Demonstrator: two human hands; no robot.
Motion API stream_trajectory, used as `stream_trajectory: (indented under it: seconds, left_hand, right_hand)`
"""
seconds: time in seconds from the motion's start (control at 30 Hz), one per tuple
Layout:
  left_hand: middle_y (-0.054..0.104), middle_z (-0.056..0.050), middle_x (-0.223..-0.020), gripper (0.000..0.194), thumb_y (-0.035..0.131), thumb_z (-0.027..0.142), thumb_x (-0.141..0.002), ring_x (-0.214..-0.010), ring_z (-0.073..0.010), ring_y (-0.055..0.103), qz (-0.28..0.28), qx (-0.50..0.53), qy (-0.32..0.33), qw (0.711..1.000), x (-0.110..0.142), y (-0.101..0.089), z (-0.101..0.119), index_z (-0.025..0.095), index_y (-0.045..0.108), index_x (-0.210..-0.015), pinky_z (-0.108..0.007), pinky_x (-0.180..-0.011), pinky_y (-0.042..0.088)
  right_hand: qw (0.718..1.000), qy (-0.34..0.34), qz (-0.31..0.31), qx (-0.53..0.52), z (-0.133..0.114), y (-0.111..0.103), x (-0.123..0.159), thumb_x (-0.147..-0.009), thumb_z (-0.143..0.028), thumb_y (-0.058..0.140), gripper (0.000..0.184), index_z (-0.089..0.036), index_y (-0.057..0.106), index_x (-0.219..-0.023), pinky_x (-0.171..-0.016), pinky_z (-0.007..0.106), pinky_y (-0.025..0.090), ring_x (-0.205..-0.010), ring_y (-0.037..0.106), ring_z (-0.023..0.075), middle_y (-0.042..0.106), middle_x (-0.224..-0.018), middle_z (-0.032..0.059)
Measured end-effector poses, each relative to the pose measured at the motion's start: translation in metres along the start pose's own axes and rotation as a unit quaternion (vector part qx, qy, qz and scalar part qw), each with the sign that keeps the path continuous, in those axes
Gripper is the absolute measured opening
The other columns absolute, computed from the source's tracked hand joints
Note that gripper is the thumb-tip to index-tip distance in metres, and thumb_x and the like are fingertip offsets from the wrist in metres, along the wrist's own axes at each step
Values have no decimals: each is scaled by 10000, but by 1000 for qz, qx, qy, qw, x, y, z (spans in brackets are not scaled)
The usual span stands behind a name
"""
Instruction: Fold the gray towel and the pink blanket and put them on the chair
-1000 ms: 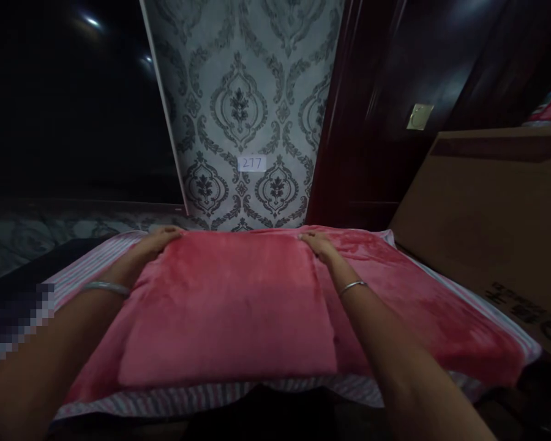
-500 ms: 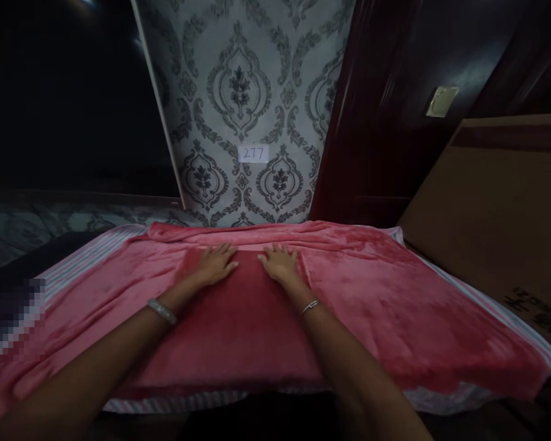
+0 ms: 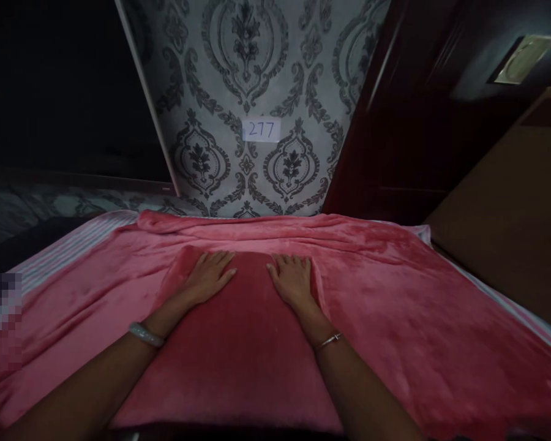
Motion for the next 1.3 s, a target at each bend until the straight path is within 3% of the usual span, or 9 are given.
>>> stream_trajectory:
  seconds: [0.23,0.4,0.57,0.7,0.87,1.03,1.2,1.3]
  left_hand:
    - [410,-127,-1590,623,322,506,-1014,-1497,-282,329,21,5,1,1000,4,0,3,209,352,-1562,-540,-1259,161]
    - [432,-154,-1570,590,362,459,-1010,-1484,-289,349,44,-20,-4,999,9,-16,4,186,398,-1532,-538,-1251,178]
    - [481,-172,-1529,561,369,480,-1003,-1469,-351,353,61,-72,-43,995,19,-33,-31,190,485,-1470,-675,-1205,140]
    - [436,-164,-1565,605,357,474,-1000,-1472,-321,357,65,-23,-69,995,19,-20,-65,159,432,-1511,-551,-1195,309]
    - [523,-135,-1495,592,324,468,-1004,-1408,-281,443,116,-8,-56,992,11,4,-82,163,473,-1489,-463,-1197,329]
    - [519,-136,-1498,594,299,438,-1010,-1419,-269,421,86,-19,-45,995,15,-3,-75,145,440,-1506,-438,-1196,322]
    - [416,-153,-1576,607,248,394,-1019,-1475,-248,339,21,-50,-82,995,21,-18,-59,112,358,-1546,-396,-1209,282]
    - [353,-200,-1603,624,283,421,-1016,-1498,-303,302,-1,-59,-103,993,19,-29,-52,116,332,-1558,-513,-1211,245]
  right_hand:
    - [1000,-1,10,7,-1,4,1,-1044,-458,351,477,-242,578,-1404,-1130,623,245,-1302,491,332,614,-1381,120]
    - [1000,-3,-3,18,-2,-9,3,-1048,-444,338,498,-230,513,-1463,-1153,598,248,-1359,453,310,545,-1467,125]
    - [999,31,-24,23,32,-16,15,-1033,-479,352,568,-206,436,-1523,-1153,644,248,-1463,327,342,375,-1595,151]
    - [1000,19,-5,-18,59,0,26,-1032,-441,333,592,-143,407,-1538,-1154,551,337,-1486,300,317,318,-1619,170]
    - [998,-11,54,-39,68,22,28,-1040,-424,289,589,-99,436,-1509,-1149,458,376,-1466,351,279,364,-1589,194]
    - [996,-5,63,-56,70,24,29,-1035,-443,277,591,-133,441,-1510,-1144,472,384,-1447,379,294,360,-1598,164]
    - [998,10,35,-60,67,15,30,-1031,-422,284,601,-113,415,-1529,-1154,457,377,-1447,378,298,318,-1620,163]
    - [998,28,-7,-48,60,-1,29,-1032,-405,294,603,-132,359,-1565,-1155,480,369,-1451,368,306,276,-1641,148]
Point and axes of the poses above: each hand's wrist, its own x-axis away from the middle knuckle, its own y-axis out of the palm, z = x × y, the point moved 2 cm from there along -x, towards the middle knuckle
